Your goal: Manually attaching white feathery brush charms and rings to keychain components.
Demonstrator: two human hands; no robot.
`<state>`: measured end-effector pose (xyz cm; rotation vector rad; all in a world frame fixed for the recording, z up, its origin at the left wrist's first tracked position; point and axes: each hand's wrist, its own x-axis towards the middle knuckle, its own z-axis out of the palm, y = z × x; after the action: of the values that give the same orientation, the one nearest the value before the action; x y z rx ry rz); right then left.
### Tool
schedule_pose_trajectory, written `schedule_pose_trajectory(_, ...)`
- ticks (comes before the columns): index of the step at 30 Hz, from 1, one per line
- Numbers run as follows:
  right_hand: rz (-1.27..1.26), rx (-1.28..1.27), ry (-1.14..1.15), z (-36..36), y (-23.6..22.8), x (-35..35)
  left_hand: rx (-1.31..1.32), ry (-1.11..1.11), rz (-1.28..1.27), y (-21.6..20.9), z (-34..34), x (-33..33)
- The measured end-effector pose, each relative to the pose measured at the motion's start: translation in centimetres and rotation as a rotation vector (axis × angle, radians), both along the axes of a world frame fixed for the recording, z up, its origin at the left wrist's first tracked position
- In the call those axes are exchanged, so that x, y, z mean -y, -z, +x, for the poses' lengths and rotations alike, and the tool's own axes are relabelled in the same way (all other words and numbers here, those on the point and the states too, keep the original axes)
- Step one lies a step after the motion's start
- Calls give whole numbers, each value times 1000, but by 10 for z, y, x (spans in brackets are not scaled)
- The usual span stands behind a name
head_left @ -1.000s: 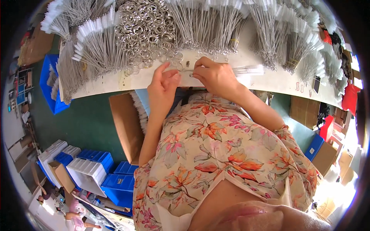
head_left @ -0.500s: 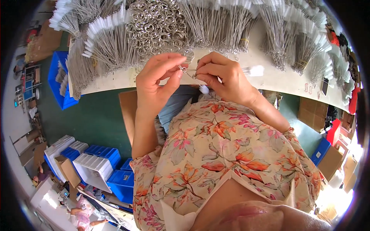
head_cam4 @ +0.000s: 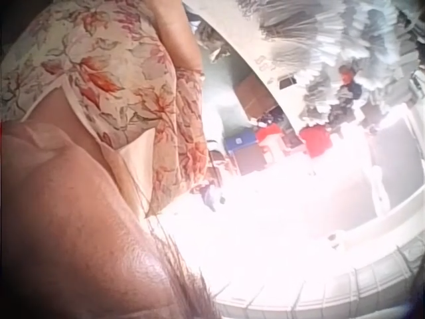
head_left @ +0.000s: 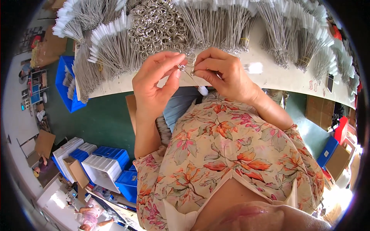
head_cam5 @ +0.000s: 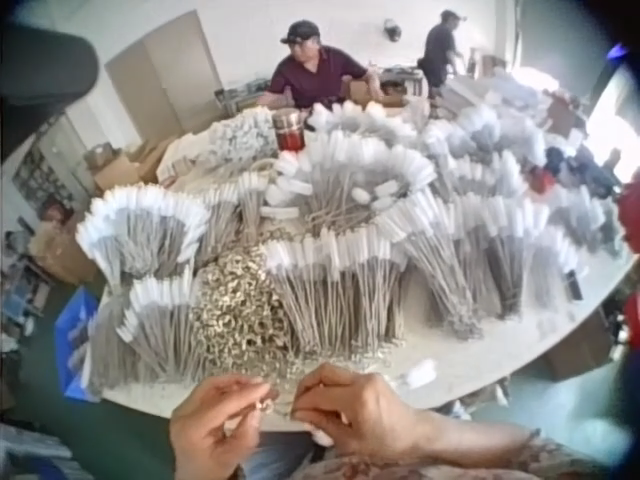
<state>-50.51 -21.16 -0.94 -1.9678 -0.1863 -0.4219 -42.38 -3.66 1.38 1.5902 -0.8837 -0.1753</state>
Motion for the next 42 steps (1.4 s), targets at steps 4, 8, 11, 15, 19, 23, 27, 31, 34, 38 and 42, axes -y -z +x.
schedule_pose_trajectory(4, 18, -5, -2, 1, -1, 2, 29, 4, 27, -3, 2, 1)
schedule_pose_trajectory(8, 26, 5, 14, 1, -4, 3, 85, 5, 42, -10, 3, 4)
schedule_pose_trajectory(11, 25, 8, 4, 3, -5, 4, 113, 1, 44, -10, 4, 6)
schedule_pose_trajectory(15, 27, 36, 1, 5, -5, 5, 118, 5, 29, -14, 4, 7)
schedule_pose_trajectory(19, 25, 43, 6, 5, -5, 5, 166, 5, 40, -13, 7, 8)
schedule_pose_trajectory(23, 109, 82, -143, 12, -13, 20, 188, -72, -10, -27, 1, 13)
schedule_pose_trajectory(27, 654, -360, -236, 20, -56, 26, 278, -95, -62, -38, 3, 17)
schedule_pose_trajectory(31, 703, -239, -236, 31, -68, 13, 436, -156, -94, -40, 9, 22)
schedule_pose_trajectory(34, 717, -277, -259, 37, -73, 13, 521, -160, -146, -38, 15, 23)
schedule_pose_trajectory(38, 690, -255, -287, 45, -66, 11, 531, -188, -96, -42, 16, 23)
schedule_pose_trajectory(42, 570, -279, -333, 51, -67, 17, 531, -137, -110, -38, 25, 19)
